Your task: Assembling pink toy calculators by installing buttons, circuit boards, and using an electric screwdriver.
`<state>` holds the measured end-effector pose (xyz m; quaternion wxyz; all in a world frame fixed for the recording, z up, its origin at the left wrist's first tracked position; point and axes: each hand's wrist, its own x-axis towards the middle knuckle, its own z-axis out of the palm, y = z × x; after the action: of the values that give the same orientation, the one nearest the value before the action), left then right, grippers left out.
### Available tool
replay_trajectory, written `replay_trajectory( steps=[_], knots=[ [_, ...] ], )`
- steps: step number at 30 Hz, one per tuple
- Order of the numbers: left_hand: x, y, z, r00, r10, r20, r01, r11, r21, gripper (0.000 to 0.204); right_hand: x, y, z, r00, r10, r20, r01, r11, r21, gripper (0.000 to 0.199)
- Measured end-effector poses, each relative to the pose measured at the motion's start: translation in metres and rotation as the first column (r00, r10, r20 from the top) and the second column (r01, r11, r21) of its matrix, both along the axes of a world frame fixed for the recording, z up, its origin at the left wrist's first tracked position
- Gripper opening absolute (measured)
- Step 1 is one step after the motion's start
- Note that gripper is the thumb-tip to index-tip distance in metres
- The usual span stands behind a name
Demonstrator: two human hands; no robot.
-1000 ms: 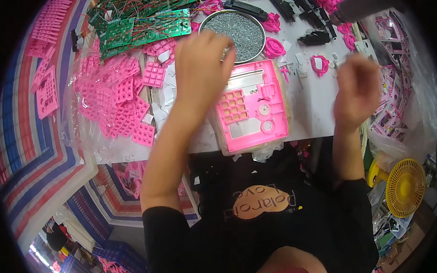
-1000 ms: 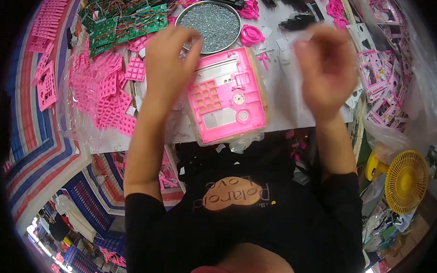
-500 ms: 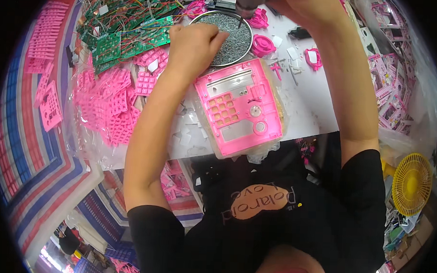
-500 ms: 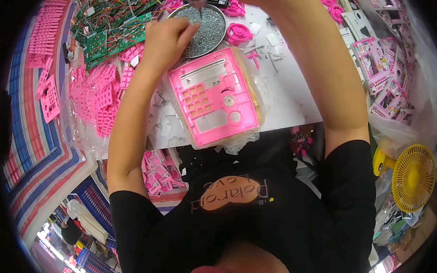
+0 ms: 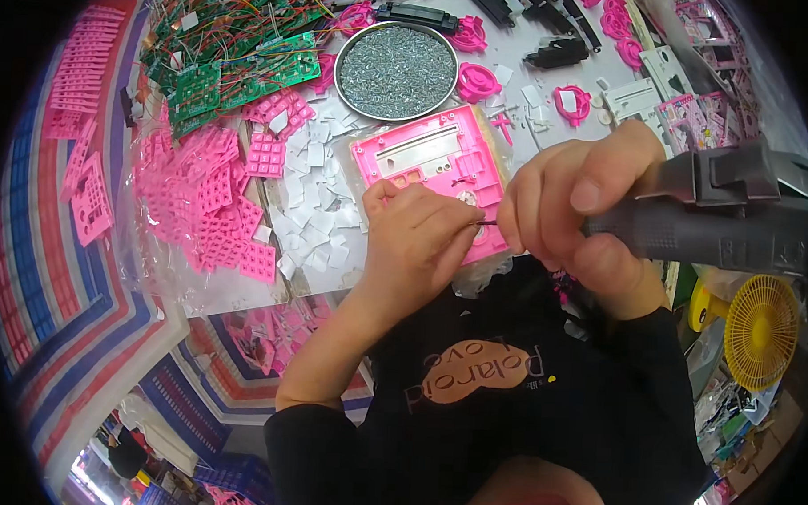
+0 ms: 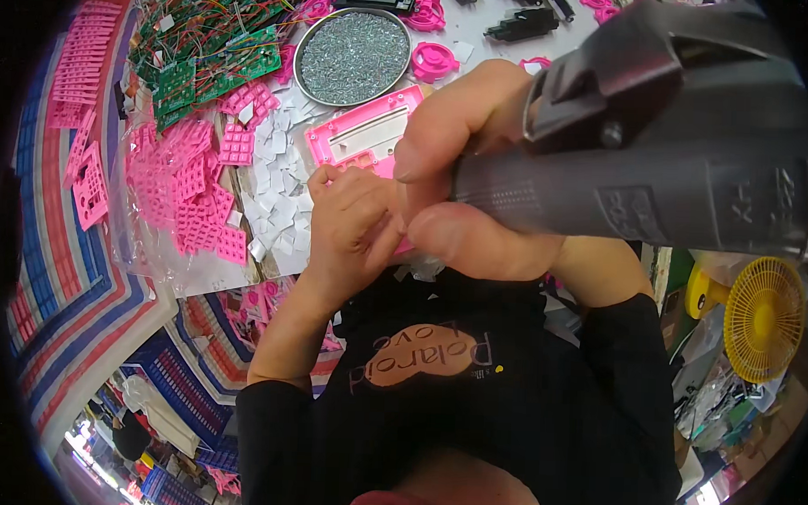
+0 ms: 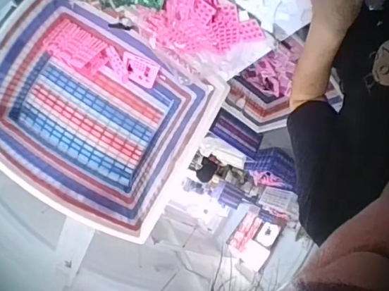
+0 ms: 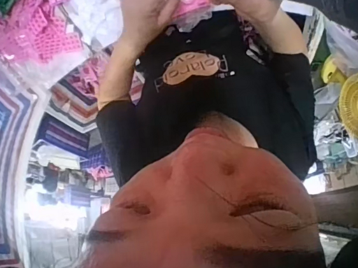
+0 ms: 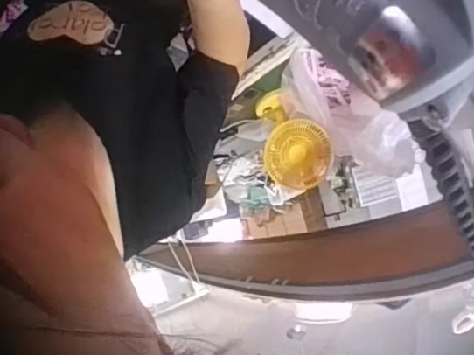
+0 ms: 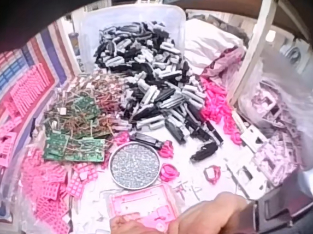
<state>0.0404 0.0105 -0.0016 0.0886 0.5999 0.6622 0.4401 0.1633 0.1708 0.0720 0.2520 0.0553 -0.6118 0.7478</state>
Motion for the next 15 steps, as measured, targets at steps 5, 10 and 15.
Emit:
replay_trajectory(
  steps=[5, 10, 15],
  knots=[
    [0.001, -0.006, -0.011, 1.0, 0.006, -0.031, -0.004, 0.999, 0.039, 0.025, -0.005, -0.011, -0.01, 1.0, -0.008, 0.007, 0.008, 1.0, 0.007, 0.032],
    [0.003, -0.006, -0.007, 0.991, 0.059, -0.123, -0.074, 0.99, -0.124, 0.031, -0.001, -0.001, -0.024, 0.998, -0.059, 0.018, 0.059, 0.998, -0.002, 0.032],
    [-0.003, -0.008, -0.015, 0.929, -0.108, -0.354, 0.045, 0.982, -0.182, 0.037, -0.001, 0.006, -0.04, 0.988, -0.148, 0.039, 0.147, 0.989, 0.029, 0.03]
  ],
)
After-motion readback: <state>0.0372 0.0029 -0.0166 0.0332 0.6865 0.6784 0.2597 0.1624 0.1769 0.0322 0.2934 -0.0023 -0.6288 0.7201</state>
